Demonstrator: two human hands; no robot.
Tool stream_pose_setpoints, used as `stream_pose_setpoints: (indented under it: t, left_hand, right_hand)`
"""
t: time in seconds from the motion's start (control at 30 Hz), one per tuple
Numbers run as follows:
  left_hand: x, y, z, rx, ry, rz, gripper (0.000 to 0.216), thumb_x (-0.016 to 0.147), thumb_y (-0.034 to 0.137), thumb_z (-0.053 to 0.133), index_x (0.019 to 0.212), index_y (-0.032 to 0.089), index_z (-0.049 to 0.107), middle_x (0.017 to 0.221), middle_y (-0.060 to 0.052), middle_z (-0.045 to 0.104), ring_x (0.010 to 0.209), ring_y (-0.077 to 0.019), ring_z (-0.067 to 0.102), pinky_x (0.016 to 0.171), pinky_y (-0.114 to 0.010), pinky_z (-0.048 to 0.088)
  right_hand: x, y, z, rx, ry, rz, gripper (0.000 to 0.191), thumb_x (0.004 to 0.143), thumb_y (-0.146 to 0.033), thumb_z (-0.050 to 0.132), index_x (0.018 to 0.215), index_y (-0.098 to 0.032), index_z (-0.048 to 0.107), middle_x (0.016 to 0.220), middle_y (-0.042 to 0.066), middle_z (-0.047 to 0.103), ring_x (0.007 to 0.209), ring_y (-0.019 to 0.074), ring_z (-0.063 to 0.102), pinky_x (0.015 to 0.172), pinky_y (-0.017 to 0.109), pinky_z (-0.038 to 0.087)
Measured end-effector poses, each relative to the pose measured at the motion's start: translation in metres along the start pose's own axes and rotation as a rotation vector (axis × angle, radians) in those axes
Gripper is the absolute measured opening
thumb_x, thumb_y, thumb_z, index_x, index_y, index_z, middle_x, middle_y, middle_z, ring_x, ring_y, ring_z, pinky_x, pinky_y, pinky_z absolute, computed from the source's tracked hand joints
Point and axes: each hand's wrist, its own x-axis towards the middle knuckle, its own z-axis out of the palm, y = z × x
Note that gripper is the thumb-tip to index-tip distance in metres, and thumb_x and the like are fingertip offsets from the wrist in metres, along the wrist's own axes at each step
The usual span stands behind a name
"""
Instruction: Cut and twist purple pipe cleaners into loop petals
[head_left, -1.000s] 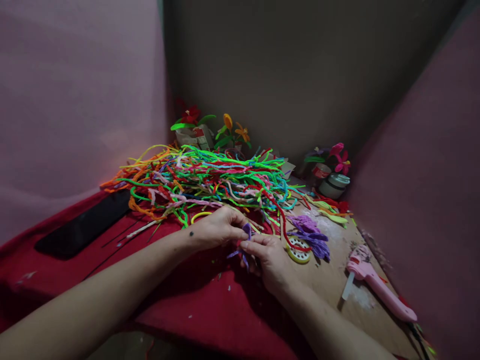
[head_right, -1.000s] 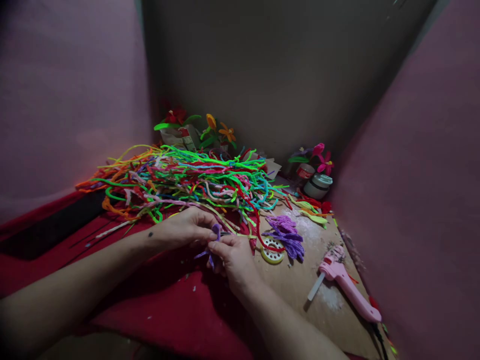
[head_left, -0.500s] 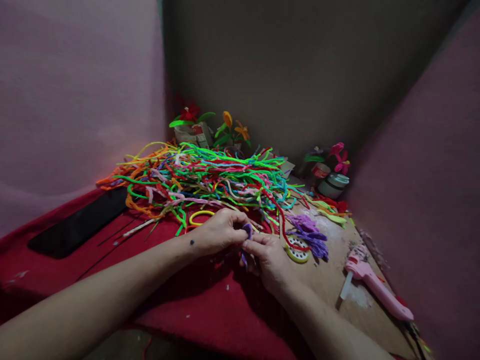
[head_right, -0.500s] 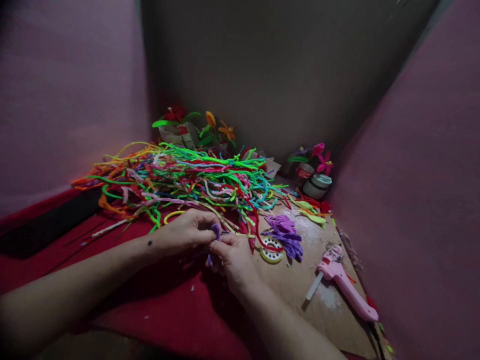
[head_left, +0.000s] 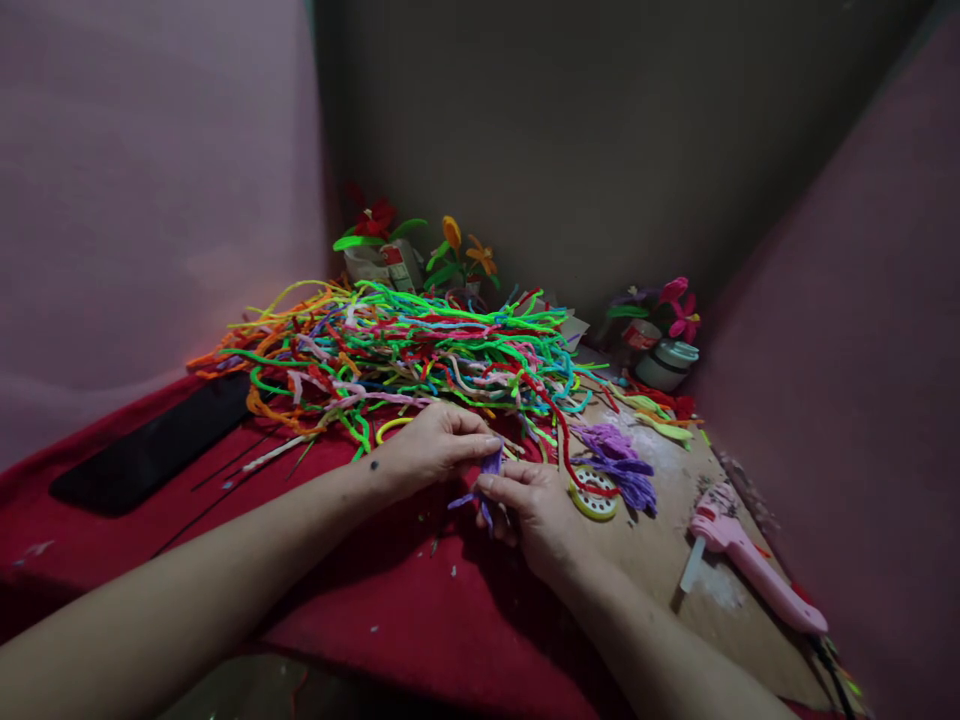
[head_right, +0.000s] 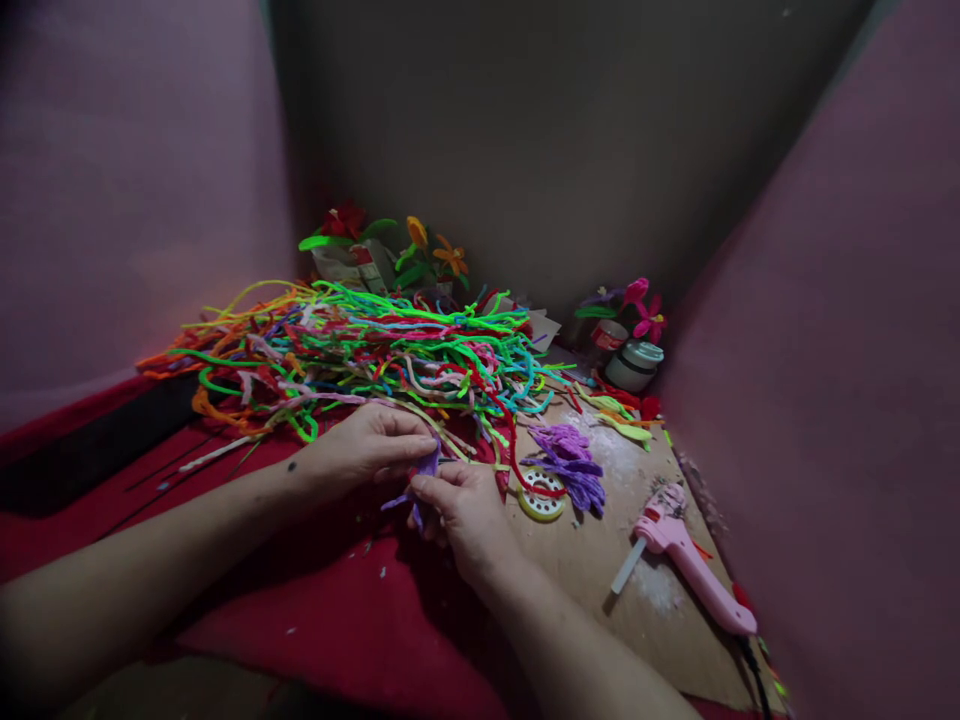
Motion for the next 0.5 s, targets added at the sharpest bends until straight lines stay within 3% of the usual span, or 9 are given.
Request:
stream_pose_setpoints:
  t: [0.17,0.33,0.5]
  left_hand:
    - [-0.0009,0.0028,0.0054,-0.026,0.085,0.001,0.02,0.073,0.028,0.055,0.066,0.01,0.06,0.051,0.004,0.049,0.045,-0.0047,0.037,0.044,-0.017,0.029]
    - [-0.0003,0.0028,0.0019,0.044,0.019,0.044,0.011,0.068,0.021,0.057,0.073,0.011,0.061,0.064,0.001,0.057,0.055,-0.0075,0.047,0.053,-0.018,0.037]
    - [-0.0007,-0.0041,0.0114,0.078,0.189,0.127,0.005,0.066,0.017,0.055,0.066,0.013,0.059,0.064,0.003,0.056,0.061,-0.0088,0.05,0.059,-0.019,0.04]
  right_hand:
    - [0.0001,-0.0007,0.0003,0.023,0.002,-0.008,0.025,0.068,-0.025,0.058,0.047,-0.014,0.049,0.04,-0.001,0.052,0.029,0.0046,0.035,0.031,0.018,0.02]
    - [0.0001,-0.001,0.0008,-0.007,0.01,-0.011,0.022,0.068,-0.023,0.056,0.049,-0.013,0.052,0.039,-0.002,0.051,0.029,0.0045,0.034,0.032,0.018,0.02]
    - [0.0011,0.0004,0.0016,0.02,0.012,-0.019,0.023,0.068,-0.024,0.056,0.048,-0.013,0.052,0.038,-0.002,0.049,0.03,0.0046,0.034,0.032,0.018,0.019]
